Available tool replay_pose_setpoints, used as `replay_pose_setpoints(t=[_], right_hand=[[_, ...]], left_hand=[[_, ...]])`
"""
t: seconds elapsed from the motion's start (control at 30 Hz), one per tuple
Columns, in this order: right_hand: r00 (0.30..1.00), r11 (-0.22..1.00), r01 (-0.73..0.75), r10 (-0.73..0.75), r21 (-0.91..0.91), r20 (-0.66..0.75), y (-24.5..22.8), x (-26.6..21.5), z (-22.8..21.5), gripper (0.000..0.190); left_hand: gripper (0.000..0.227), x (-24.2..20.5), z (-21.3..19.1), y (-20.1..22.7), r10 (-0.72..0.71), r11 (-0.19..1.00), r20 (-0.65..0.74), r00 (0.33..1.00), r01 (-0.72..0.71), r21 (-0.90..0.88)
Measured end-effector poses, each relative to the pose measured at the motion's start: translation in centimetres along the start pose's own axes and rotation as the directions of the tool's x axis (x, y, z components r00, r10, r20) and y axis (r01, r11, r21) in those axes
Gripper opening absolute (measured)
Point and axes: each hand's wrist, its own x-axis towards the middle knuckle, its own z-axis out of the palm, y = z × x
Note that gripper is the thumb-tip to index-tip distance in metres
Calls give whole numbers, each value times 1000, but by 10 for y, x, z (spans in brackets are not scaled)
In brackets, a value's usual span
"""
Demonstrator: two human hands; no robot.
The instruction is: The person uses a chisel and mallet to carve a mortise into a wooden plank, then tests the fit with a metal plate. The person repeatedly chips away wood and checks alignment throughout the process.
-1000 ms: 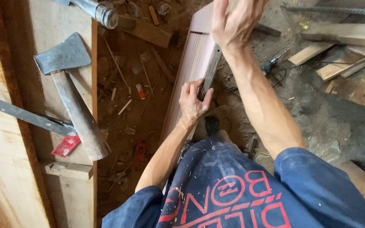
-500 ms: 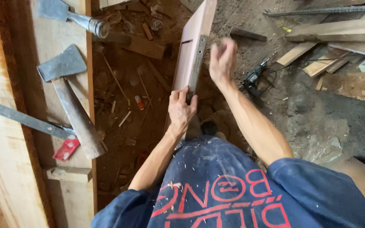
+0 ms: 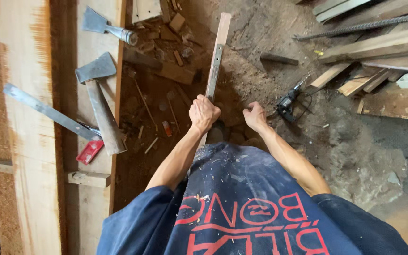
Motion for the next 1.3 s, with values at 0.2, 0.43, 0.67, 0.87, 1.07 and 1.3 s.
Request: replay_pose_setpoints(t=[0.2,0.43,0.67,0.87,1.07,1.3], right_hand=[[993,973,23,-48,229,106,-55,-15,-29,30],[926,714,-142,-148,685,346,-184,-66,-76,29],[752,484,-316,-397,816,527,-245,-118,-51,46],[794,732,-90,-357,675,493,-253,-119,-15,47],[781,821,29,-375,570,500,-258,-121,-5,48],[732,846,131,-434,517,525,-303,-134,-19,50]], left_hand=[[36,6,-95,27,3,959,224,975,61,-278],[24,-12,-148,-24,241,373,212,947,111,-921],[49,-50,-70,-79,165,-95,152,975,169,-981],[52,-72,-41,-123,96,99,255,962,246,-964],[63,-72,-46,-125,5,-5,192,981,192,-981],[38,-56,-71,-114,-177,-118,40,983,19,-993]])
